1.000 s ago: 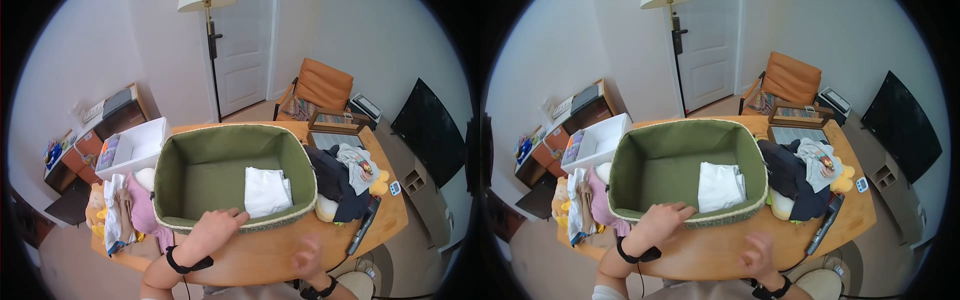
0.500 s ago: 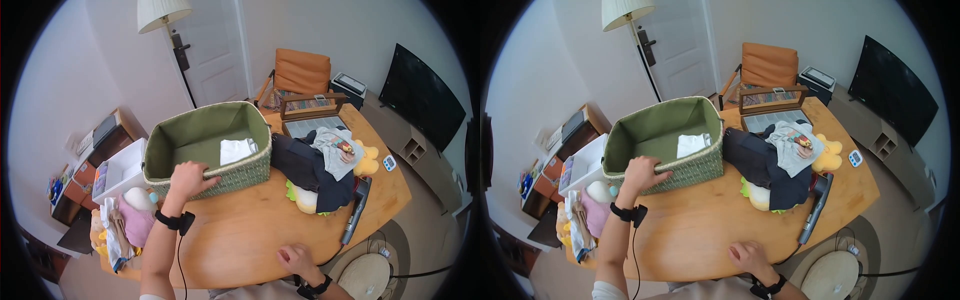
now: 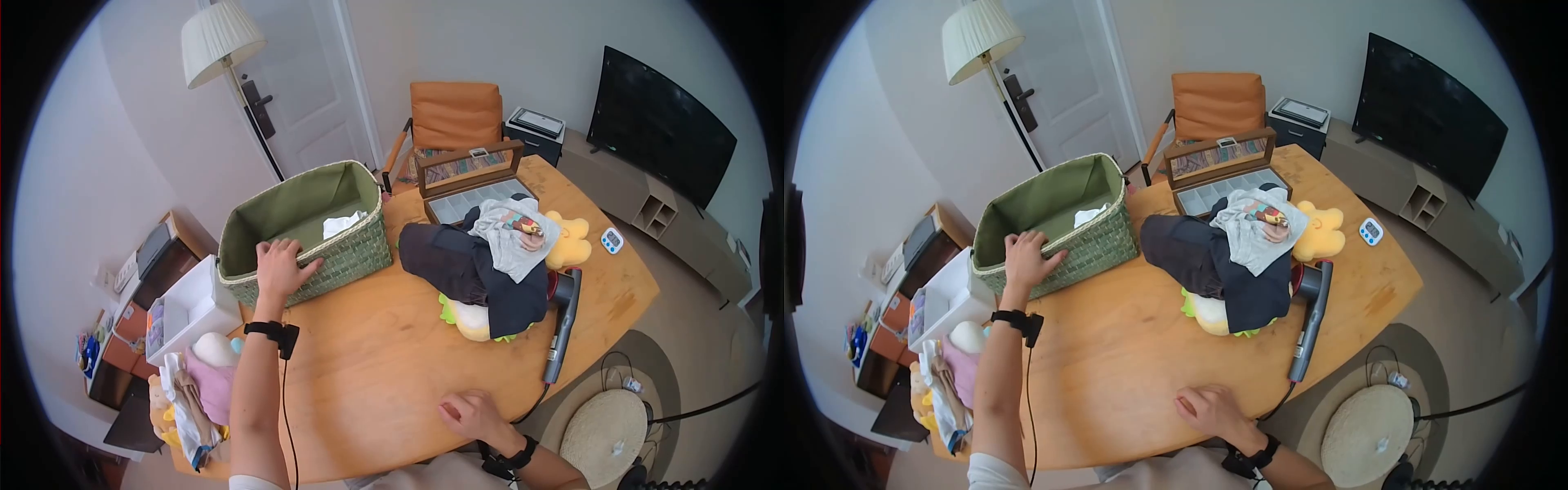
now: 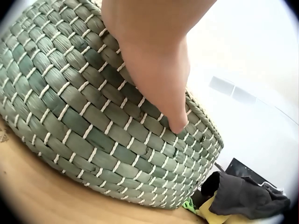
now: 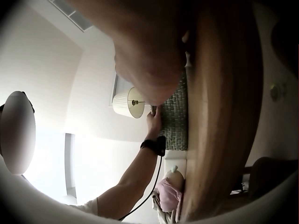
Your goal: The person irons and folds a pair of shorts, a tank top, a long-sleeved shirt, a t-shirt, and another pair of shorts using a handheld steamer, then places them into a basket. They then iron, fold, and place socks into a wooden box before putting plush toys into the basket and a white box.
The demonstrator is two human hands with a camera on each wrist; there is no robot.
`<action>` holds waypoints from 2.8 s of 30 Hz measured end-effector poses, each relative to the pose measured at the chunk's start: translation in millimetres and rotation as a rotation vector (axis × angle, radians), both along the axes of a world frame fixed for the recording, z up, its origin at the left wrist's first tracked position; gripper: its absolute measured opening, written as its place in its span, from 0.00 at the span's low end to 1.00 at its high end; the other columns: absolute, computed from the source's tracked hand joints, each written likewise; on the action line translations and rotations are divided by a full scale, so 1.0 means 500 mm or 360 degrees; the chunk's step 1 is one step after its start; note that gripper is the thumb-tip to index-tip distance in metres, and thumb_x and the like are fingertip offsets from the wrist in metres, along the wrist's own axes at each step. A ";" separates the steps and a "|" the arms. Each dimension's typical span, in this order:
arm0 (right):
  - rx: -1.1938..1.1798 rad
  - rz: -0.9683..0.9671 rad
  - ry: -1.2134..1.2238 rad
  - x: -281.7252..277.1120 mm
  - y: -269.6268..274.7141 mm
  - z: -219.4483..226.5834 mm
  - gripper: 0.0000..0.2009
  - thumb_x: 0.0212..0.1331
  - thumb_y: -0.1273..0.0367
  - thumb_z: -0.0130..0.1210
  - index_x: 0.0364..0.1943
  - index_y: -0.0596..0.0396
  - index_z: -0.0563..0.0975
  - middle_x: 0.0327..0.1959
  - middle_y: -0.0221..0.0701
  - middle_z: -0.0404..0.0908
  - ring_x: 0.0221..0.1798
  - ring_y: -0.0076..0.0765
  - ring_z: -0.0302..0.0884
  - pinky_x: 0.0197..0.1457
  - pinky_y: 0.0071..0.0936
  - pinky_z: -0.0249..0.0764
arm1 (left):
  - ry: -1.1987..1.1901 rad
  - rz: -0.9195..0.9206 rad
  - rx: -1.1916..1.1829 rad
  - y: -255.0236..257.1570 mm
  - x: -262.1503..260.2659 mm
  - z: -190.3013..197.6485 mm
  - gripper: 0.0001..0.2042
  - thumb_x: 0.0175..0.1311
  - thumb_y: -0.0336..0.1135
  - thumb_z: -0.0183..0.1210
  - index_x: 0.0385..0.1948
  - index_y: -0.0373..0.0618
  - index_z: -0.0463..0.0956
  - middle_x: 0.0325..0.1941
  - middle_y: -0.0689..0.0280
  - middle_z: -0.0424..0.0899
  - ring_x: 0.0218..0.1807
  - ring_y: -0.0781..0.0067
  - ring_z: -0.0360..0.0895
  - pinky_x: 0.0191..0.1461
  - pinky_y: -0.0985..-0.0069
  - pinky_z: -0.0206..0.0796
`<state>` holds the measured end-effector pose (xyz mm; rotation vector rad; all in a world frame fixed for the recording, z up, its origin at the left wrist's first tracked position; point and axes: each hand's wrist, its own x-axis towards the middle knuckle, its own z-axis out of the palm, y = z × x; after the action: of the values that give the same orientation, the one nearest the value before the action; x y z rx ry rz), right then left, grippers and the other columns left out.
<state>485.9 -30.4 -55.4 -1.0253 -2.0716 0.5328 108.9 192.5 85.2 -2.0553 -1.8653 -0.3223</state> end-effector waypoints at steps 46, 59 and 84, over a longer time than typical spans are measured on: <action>0.0825 0.0296 0.0177 -0.194 0.240 0.769 0.06 0.72 0.72 0.49 0.42 0.59 0.76 0.23 0.32 0.73 0.28 0.22 0.66 0.33 0.26 0.66 | -0.2064 -0.1261 -0.0691 -0.456 0.144 0.000 0.13 0.67 0.32 0.65 0.50 0.42 0.77 0.40 0.71 0.79 0.42 0.80 0.73 0.47 0.79 0.67; 0.0152 0.0539 -0.0247 -0.267 0.173 0.667 0.09 0.65 0.70 0.52 0.35 0.65 0.76 0.20 0.40 0.74 0.21 0.33 0.67 0.29 0.33 0.67 | -0.1468 -0.0532 0.0368 -0.396 0.183 0.043 0.37 0.51 0.38 0.76 0.61 0.37 0.63 0.62 0.52 0.69 0.61 0.52 0.70 0.63 0.60 0.65; -0.0038 0.0138 0.0292 -0.156 0.326 0.647 0.05 0.70 0.74 0.52 0.38 0.63 0.74 0.25 0.31 0.78 0.21 0.24 0.81 0.23 0.25 0.72 | -0.1298 -0.0461 0.0517 -0.314 -0.051 0.282 0.06 0.66 0.26 0.61 0.41 0.36 0.81 0.26 0.63 0.76 0.30 0.80 0.68 0.35 0.76 0.63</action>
<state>407.8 132.6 268.2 -0.8690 -1.9572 0.6717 83.2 35.7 226.4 -2.1087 -1.6955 -1.6207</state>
